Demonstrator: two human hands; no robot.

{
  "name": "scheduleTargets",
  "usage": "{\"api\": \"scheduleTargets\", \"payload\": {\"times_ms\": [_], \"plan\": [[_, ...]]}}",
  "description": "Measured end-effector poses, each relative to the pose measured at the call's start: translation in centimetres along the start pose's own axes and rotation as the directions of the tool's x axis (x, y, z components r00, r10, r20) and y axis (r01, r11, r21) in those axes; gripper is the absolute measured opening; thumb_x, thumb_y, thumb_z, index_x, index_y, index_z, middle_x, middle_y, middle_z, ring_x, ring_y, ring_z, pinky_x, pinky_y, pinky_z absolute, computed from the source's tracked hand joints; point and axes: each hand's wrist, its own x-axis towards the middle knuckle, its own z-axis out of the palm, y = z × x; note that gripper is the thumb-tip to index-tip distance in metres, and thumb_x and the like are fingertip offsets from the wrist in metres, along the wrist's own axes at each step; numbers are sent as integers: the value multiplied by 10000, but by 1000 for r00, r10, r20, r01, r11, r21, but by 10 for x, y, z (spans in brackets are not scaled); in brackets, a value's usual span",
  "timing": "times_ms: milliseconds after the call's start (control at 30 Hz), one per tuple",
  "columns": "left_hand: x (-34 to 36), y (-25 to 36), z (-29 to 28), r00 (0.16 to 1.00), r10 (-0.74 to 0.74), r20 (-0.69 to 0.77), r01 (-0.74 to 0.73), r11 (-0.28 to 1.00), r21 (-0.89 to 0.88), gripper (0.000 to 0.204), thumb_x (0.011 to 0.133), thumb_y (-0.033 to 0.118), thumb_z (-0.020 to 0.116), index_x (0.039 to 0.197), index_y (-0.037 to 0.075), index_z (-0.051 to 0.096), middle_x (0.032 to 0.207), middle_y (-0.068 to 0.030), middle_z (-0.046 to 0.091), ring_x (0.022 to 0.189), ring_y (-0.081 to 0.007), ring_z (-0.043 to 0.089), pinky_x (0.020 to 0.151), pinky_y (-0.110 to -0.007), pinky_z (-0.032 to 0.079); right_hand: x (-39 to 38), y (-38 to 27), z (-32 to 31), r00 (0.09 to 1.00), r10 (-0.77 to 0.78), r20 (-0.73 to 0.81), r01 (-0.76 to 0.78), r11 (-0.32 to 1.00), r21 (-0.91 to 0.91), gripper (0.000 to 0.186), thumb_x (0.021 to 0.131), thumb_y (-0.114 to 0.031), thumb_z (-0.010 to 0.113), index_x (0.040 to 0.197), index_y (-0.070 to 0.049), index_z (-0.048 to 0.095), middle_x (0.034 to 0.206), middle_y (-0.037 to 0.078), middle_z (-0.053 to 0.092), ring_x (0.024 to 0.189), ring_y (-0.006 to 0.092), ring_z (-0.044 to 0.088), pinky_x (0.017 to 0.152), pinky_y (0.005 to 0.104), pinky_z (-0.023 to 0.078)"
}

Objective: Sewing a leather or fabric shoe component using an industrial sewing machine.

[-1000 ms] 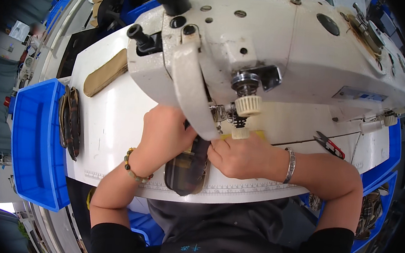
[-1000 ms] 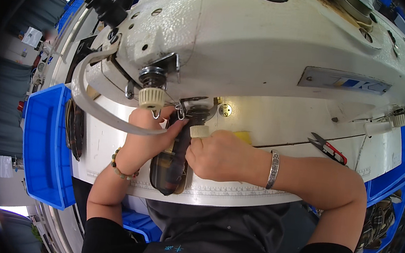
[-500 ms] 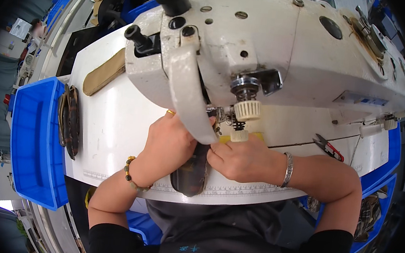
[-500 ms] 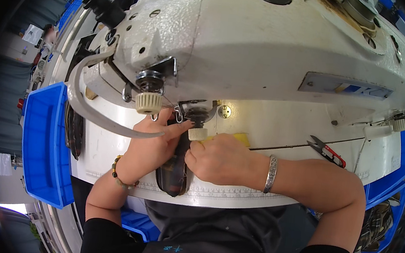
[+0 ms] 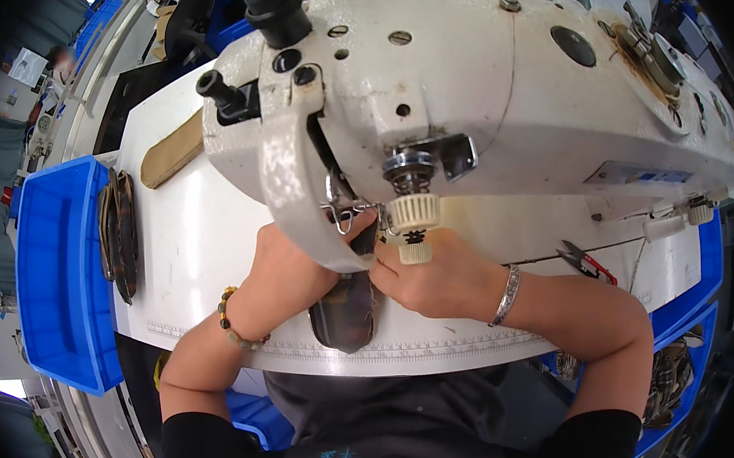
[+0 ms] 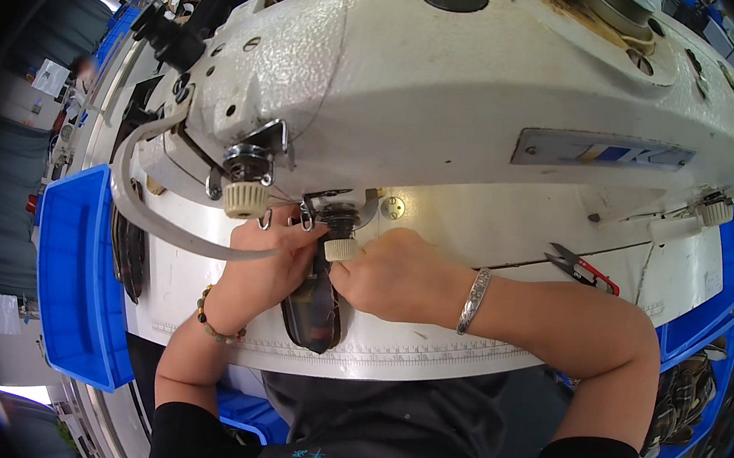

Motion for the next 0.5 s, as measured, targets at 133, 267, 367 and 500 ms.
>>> {"api": "scheduleTargets", "payload": {"times_ms": [133,267,367,500], "plan": [[-12,5,-26,989,113,97,-89,971,-222,522,766,280,745,1229,50,668,1304,-209,579,1062,-396,638,726,-405,566,1,-11,-7,998,45,-50,-48,997,-68,126,766,-155,636,818,-40,627,716,95,609,542,232,631,469,353,485],[-30,24,-50,919,181,351,-139,980,-141,799,700,302,759,1392,-6,507,1493,-185,458,1331,-386,501,857,-398,575,-2,-22,-3,997,43,-63,-42,999,13,195,755,-209,637,800,-20,626,693,99,546,547,199,589,442,317,442],[-42,33,-39,942,112,316,-122,992,11,728,681,232,749,1341,-5,554,1447,-185,507,1313,-374,522,847,-393,580,1,-28,-2,998,-44,-34,37,982,-184,213,736,-211,628,766,0,634,700,108,564,531,176,565,445,295,430],[-39,32,-34,990,88,110,-86,996,-22,527,703,88,692,1227,59,650,1068,-64,659,877,-257,685,617,-345,555,0,-29,-2,991,-130,-31,120,967,-225,241,720,-197,619,778,32,664,766,188,641,541,171,581,456,283,436]]}}
